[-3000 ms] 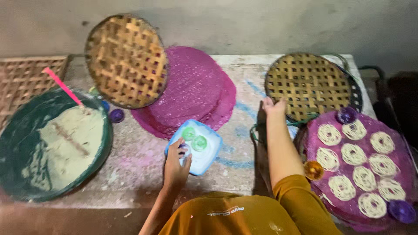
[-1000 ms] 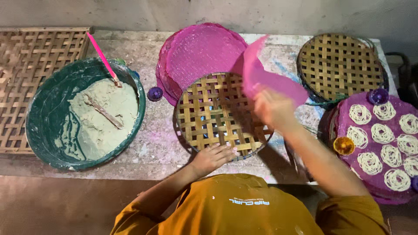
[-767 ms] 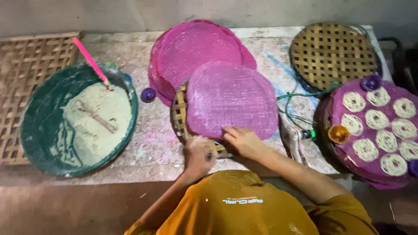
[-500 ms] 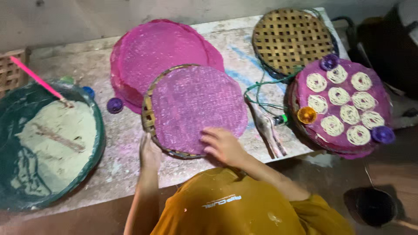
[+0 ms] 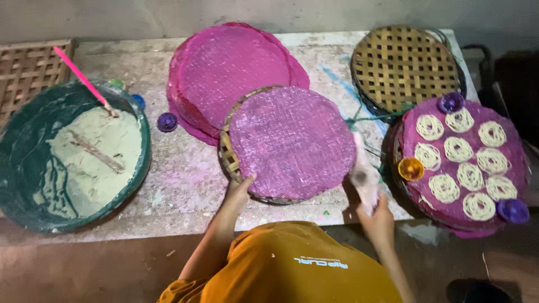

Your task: The person uses a manual dough press to form small circular dough pieces and places them in spiral patterns on purple trays. They repeatedly load dough into the press, squeeze it shut, and release the shaped dough onto the trays.

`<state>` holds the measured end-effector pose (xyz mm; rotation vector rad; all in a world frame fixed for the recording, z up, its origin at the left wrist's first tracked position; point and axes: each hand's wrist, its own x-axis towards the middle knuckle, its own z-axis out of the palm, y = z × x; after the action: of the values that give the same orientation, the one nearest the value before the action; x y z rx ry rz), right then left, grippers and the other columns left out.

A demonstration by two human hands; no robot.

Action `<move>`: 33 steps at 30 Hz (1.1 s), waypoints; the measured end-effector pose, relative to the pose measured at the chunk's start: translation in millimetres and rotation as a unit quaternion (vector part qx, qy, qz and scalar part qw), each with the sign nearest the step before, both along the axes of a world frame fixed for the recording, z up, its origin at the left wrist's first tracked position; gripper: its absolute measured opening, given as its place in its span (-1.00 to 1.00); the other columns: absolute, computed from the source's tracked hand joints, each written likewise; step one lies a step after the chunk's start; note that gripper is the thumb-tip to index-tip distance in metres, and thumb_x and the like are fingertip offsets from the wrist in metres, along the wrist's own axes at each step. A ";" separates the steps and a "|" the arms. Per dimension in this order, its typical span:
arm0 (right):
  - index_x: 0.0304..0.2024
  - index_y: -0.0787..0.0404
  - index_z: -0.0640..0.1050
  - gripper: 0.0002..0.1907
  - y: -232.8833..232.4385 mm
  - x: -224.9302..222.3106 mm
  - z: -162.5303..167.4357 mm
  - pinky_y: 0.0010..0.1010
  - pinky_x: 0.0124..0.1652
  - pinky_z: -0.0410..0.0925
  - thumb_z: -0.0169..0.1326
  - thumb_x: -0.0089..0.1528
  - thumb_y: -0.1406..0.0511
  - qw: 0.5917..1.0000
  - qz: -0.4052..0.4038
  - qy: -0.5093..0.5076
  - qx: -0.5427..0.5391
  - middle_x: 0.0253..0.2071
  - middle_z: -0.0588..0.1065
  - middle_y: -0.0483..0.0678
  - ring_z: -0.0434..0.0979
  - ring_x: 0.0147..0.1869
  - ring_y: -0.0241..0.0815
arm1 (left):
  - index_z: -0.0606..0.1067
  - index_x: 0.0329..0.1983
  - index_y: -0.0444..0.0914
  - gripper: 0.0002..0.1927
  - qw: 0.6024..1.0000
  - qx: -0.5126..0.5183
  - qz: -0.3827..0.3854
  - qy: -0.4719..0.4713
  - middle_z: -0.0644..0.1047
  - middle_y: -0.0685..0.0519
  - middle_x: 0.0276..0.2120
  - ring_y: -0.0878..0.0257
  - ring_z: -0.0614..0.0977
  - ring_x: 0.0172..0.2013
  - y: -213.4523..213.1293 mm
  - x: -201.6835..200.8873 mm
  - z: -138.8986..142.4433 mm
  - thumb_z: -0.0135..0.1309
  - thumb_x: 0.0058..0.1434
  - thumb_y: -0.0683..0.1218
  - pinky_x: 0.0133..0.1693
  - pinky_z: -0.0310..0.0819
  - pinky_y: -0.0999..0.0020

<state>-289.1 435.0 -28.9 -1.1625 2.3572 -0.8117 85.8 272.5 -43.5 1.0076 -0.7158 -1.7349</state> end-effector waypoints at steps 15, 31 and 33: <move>0.07 0.35 0.52 -0.71 -52.0 46.6 115.8 -0.37 -0.09 0.42 0.02 0.34 0.34 0.917 0.317 -0.155 -0.185 -0.24 0.61 -0.01 0.57 -0.16 -0.27 | 0.12 0.34 -0.47 -0.06 0.788 -0.333 0.168 -0.489 0.27 -0.43 0.18 -0.28 0.30 0.20 17.8 2.8 87.5 0.36 -0.02 -0.10 0.16 0.23 -0.19; -0.25 0.25 0.47 -0.44 -238.1 409.7 306.3 -0.15 -0.37 0.32 0.05 0.25 -0.14 0.321 0.924 0.048 -0.204 -0.42 0.40 0.01 0.49 -0.34 0.08 | 0.47 0.11 -0.17 -0.58 0.718 -0.360 -0.269 -0.531 0.58 -0.12 -0.11 -0.09 0.62 -0.17 46.7 260.3 207.3 0.04 0.22 0.07 -0.15 0.50 0.02; -0.30 0.22 0.46 -0.60 -223.8 440.3 306.3 -0.20 -0.31 0.36 0.02 0.40 0.03 0.334 0.935 -0.109 -0.042 -0.40 0.43 -0.04 0.56 -0.29 0.03 | 0.50 0.09 -0.15 -0.63 0.704 -0.365 -0.247 -0.557 0.60 -0.10 -0.14 -0.08 0.64 -0.20 64.9 293.6 221.3 -0.01 0.29 0.08 -0.19 0.53 0.03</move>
<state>151.3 211.2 277.3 -2.2700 -0.3534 0.0109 379.4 337.3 177.7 1.2583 -2.4063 -0.8141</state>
